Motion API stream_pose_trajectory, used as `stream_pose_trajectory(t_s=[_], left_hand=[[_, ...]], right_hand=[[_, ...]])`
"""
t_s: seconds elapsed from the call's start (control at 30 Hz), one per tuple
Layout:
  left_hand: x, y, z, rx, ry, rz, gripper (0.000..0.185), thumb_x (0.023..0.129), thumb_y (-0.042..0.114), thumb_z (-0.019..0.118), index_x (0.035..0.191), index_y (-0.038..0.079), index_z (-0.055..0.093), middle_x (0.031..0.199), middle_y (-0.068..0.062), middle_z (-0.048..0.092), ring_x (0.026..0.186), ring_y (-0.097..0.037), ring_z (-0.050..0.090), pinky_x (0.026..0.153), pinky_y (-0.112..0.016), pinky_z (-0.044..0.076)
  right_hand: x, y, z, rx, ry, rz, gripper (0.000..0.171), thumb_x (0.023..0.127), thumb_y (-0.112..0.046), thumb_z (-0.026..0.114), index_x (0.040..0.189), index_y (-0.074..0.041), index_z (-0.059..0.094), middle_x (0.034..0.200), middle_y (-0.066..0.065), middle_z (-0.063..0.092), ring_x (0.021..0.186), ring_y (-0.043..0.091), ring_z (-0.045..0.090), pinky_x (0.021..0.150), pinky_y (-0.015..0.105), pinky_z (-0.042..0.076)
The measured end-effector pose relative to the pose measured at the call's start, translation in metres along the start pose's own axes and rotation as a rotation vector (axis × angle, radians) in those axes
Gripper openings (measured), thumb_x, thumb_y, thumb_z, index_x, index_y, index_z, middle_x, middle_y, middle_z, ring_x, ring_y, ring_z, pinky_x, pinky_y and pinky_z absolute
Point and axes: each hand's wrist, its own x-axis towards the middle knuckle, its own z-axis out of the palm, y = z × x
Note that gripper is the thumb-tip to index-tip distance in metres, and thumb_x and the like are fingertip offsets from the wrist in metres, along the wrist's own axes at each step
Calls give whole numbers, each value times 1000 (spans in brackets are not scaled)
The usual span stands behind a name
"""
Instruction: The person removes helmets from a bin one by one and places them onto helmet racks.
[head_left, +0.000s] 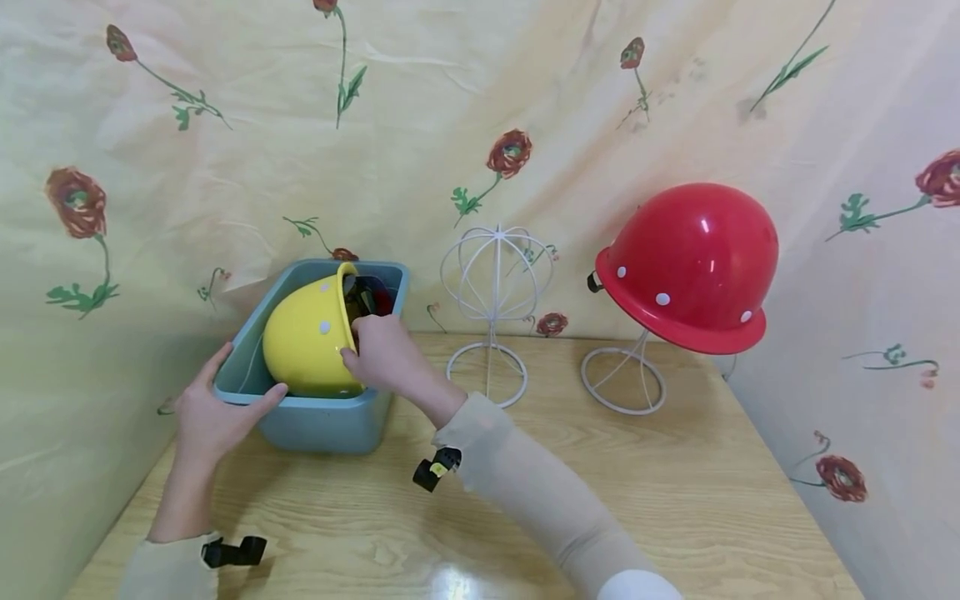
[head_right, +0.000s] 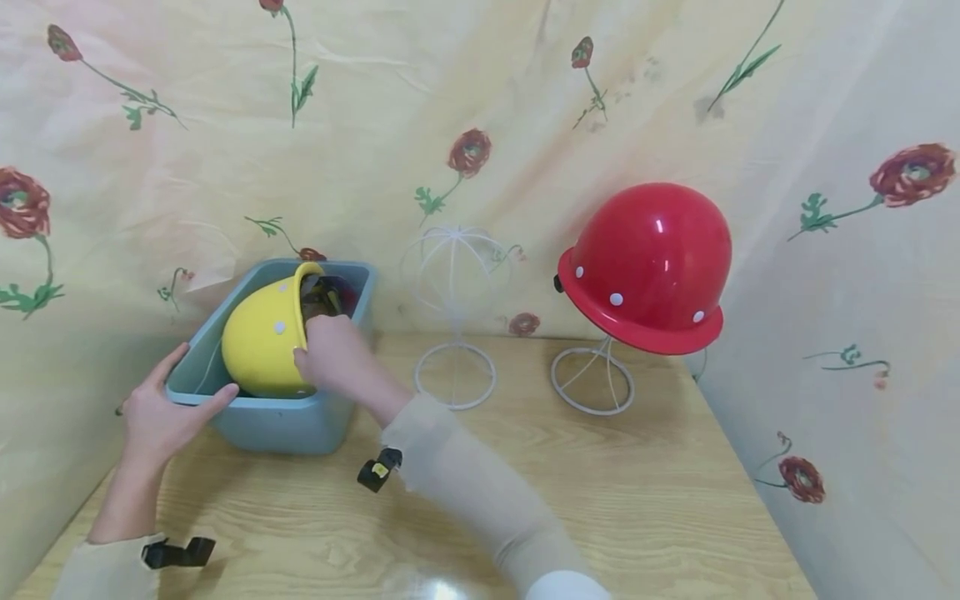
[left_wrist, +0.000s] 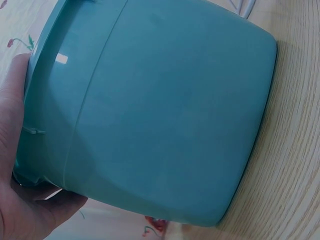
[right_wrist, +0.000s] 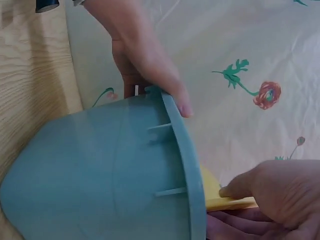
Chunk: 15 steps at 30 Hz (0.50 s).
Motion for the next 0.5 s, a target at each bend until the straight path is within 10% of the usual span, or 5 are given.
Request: stream_pose_trajectory(t_s=[0.37,0.5], left_hand=[[1,-2,3,-5,-5,-9,104,79,40,87,164,17,31,161,-24,42,138,-47,44,105,-75,42],[2,-4,3,-5,20,-13,104,78,40,88,163,18,33,160,-23,44,138,-46,45,105,-74,43]], right_hand=[[6,6,-8,330,-90,163,27,95,-10,66,121,-3,65,95,3,68,73,11,64,63,17,55],[4,11,-11,608,-91,199,31,96,-4,63,127,1,62,100,10,69,81,16,70,70,26,63]])
